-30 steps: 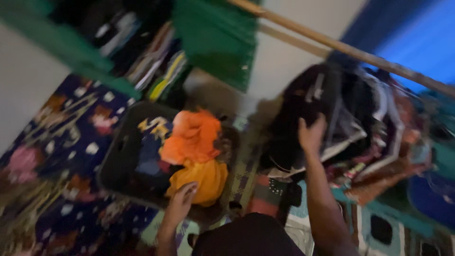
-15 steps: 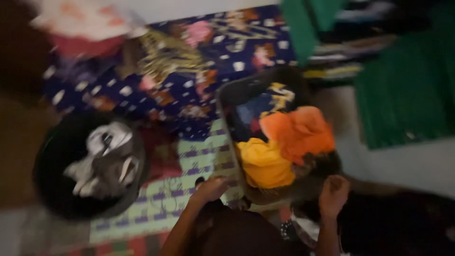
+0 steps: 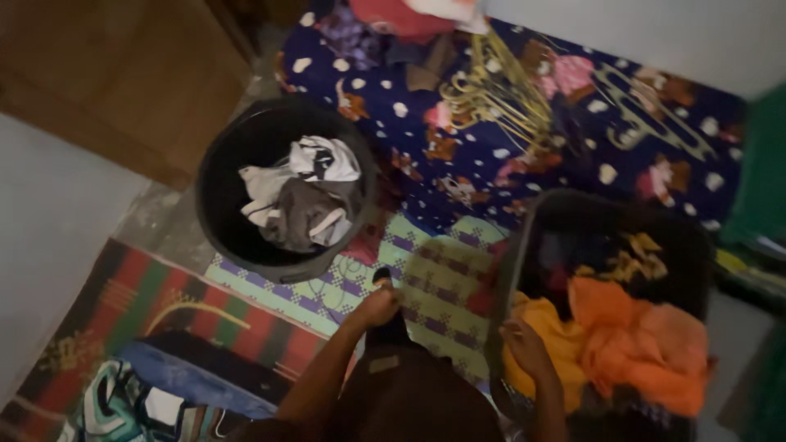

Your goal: The person picks up clothes from a laundry bucket, places them on hangers, and hangs them on a clothes rack. The person handles several garments including a grey shirt and a dark patterned top, using hangers to organize them.

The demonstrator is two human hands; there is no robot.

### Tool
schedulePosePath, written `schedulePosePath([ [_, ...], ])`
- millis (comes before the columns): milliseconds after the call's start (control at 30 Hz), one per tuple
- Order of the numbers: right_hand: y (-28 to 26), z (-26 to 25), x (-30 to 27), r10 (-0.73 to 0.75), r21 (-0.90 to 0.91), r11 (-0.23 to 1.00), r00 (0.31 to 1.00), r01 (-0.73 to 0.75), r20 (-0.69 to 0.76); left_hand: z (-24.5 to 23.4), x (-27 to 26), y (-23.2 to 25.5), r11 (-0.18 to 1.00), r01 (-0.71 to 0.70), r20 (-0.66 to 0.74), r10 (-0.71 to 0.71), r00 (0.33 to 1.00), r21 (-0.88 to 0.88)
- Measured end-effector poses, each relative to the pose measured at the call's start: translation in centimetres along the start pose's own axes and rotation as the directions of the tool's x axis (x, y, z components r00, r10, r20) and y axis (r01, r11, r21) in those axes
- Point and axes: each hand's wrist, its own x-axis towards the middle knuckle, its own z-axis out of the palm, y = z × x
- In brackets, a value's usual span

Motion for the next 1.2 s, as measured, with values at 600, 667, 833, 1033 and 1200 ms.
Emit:
schedulePosePath([
  [600, -10.8, 4.7, 13.0, 0.2, 0.121, 0.964, 0.943, -0.238, 0.265, -15.4, 9.9, -18.5, 0.922, 0.367, -0.4, -0.294, 0.868, 0.118],
  [667, -11.6, 5.3, 13.6, 0.126, 0.168, 0.97, 0.952, -0.178, 0.279, -16.5, 11.4, -19.6, 0.82, 0.532, -0.36, -0.571, 0.738, -0.21],
  [833, -13.1, 6.2, 15.3, 0.248, 0.091, 0.954, 0.924, -0.285, 0.289, -18.5, 12.9, -21.6, 0.844, 0.427, -0.416, -0.532, 0.737, -0.324],
  [1033, -13.2, 5.2, 16.5, -0.009, 0.071, 0.997, 0.95, -0.014, 0.313, -18.9, 14.7, -23.1, 0.846, 0.416, -0.387, -0.525, 0.758, -0.333],
  [1200, -13.2, 4.4, 17.7, 0.113, 0.146, 0.976, 0.951, -0.159, 0.287, -18.6, 15.7, -23.4, 0.813, 0.456, -0.332, -0.57, 0.752, -0.362],
])
